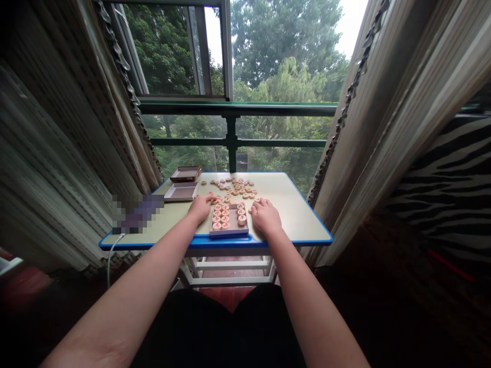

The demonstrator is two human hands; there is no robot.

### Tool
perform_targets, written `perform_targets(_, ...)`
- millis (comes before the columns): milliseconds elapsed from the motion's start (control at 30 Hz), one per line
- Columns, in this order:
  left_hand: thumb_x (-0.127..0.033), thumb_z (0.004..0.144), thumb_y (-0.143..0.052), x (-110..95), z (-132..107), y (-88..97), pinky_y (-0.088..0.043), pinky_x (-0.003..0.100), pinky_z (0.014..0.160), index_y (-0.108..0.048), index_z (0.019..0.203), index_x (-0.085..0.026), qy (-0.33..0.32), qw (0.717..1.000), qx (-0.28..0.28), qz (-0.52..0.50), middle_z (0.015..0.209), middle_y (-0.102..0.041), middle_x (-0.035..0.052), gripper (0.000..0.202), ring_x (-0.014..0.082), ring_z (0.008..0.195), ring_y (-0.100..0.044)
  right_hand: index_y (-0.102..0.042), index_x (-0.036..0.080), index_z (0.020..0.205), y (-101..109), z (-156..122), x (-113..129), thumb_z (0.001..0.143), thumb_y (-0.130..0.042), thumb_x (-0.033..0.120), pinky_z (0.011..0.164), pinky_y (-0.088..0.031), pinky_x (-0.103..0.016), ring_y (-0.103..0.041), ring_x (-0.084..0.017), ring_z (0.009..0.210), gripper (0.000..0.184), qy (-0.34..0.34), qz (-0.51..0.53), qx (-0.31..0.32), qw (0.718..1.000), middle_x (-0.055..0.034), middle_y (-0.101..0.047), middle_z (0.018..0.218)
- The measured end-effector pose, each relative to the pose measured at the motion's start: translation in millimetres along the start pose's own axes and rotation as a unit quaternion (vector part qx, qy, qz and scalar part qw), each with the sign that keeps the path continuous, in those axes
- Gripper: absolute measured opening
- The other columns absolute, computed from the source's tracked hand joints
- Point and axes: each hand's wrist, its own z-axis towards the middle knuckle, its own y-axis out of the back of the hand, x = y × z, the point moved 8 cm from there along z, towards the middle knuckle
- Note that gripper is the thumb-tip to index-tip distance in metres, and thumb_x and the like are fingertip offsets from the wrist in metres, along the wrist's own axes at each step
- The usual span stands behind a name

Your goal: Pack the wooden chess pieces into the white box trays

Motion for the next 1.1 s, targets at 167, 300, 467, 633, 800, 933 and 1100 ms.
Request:
perform_targets(167, -0.001, 0.066, -0.047, 0, -1, 1.8, -0.041, 0.032, 0.088, -0.067, 0.099, -0.024, -0.004, 1.0, -0.015, 0.0, 0.117, -0.061, 0.0063, 0.045, 0.0223, 0.109, -0.053, -0.058, 0.017, 0.116, 2, 0, 1, 0.091, -0.03, 0.032, 0.104, -0.026, -0.042, -0.034, -0.026, 0.127, 0.041, 0.022, 0.018, -0.011, 1.0, -0.0106, -0.042, 0.137)
perform_targets(300, -0.001, 0.067, -0.046, -1, 0, 1.4, -0.041, 0.032, 0.09, -0.067, 0.1, -0.026, -0.014, 1.0, -0.02, 0.003, 0.119, -0.06, 0.0048, 0.046, 0.0219, 0.111, -0.052, -0.061, 0.021, 0.11, 5, -1, 0, 0.088, -0.039, 0.033, 0.101, -0.029, -0.046, -0.037, -0.027, 0.123, 0.034, 0.018, 0.041, -0.029, 0.999, -0.0081, -0.048, 0.132)
perform_targets(467, -0.003, 0.068, -0.048, -2, 1, -1.9, -0.035, 0.032, 0.098, -0.068, 0.099, -0.027, -0.028, 0.999, -0.009, -0.021, 0.128, -0.053, 0.0015, 0.044, 0.0203, 0.118, -0.046, -0.065, 0.021, 0.101, 7, -1, 1, 0.087, -0.04, 0.032, 0.103, -0.028, -0.038, -0.04, -0.023, 0.121, 0.031, 0.04, 0.059, -0.04, 0.997, -0.0064, -0.053, 0.127)
perform_targets(633, -0.001, 0.064, -0.046, 0, 3, -5.3, -0.032, 0.031, 0.101, -0.073, 0.083, -0.025, -0.026, 0.999, -0.005, -0.042, 0.127, -0.054, -0.0008, 0.041, 0.0198, 0.12, -0.044, -0.064, 0.019, 0.103, 9, -4, 4, 0.088, -0.038, 0.03, 0.104, -0.027, -0.038, -0.04, -0.022, 0.121, 0.032, 0.04, 0.044, -0.031, 0.998, -0.0076, -0.052, 0.128)
perform_targets(800, 0.002, 0.063, -0.045, 1, 3, -3.0, -0.033, 0.031, 0.101, -0.073, 0.083, -0.024, -0.015, 0.998, -0.023, -0.056, 0.122, -0.057, 0.0003, 0.043, 0.0193, 0.117, -0.047, -0.063, 0.015, 0.106, 9, -6, 12, 0.089, -0.036, 0.029, 0.105, -0.025, -0.04, -0.039, -0.023, 0.123, 0.034, 0.07, 0.01, -0.037, 0.997, -0.0104, -0.052, 0.128)
perform_targets(933, 0.002, 0.064, -0.043, -3, -1, 5.5, -0.035, 0.028, 0.1, -0.072, 0.084, -0.022, -0.017, 0.996, -0.053, -0.07, 0.12, -0.058, 0.0015, 0.043, 0.0178, 0.113, -0.05, -0.064, 0.016, 0.102, 8, -1, 7, 0.087, -0.037, 0.029, 0.103, -0.03, -0.041, -0.043, -0.024, 0.12, 0.033, 0.066, 0.031, -0.051, 0.996, -0.0104, -0.055, 0.124)
perform_targets(1100, -0.002, 0.067, -0.043, -15, 3, 15.5, -0.041, 0.029, 0.094, -0.069, 0.092, -0.018, -0.012, 0.998, -0.052, -0.028, 0.11, -0.062, 0.0067, 0.039, 0.0187, 0.105, -0.054, -0.066, 0.018, 0.096, 6, 6, 0, 0.085, -0.036, 0.034, 0.1, -0.035, -0.041, -0.047, -0.025, 0.116, 0.035, 0.056, 0.027, -0.073, 0.995, -0.0083, -0.059, 0.119)
